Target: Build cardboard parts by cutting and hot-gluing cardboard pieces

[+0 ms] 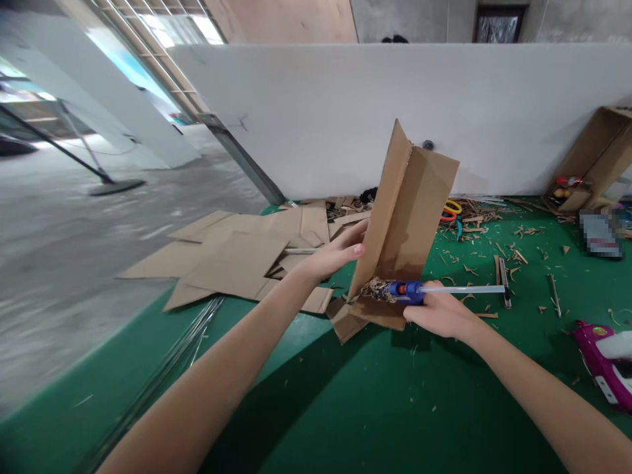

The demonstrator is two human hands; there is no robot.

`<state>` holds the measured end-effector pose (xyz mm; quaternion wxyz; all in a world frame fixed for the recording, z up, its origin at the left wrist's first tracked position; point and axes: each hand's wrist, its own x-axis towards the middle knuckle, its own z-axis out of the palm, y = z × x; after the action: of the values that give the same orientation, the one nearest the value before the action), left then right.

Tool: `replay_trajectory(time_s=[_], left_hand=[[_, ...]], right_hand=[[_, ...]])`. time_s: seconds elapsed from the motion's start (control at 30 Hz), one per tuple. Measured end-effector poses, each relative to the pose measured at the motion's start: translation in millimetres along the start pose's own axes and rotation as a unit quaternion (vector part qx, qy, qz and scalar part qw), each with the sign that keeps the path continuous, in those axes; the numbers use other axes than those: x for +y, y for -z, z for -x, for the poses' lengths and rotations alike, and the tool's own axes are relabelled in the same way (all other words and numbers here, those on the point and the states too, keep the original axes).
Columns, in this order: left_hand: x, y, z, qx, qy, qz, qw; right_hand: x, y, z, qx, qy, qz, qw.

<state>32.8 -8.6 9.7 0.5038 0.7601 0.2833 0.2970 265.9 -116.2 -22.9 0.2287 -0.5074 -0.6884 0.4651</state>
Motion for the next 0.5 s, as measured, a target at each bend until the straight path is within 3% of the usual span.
replay_trajectory(time_s=[0.5], left_hand=[[-15, 8.5, -3, 0.005, -0.029, 0.021, 0.999]], right_hand=[[-2, -3, 3, -0.026, -0.002, -0.009, 1.0]])
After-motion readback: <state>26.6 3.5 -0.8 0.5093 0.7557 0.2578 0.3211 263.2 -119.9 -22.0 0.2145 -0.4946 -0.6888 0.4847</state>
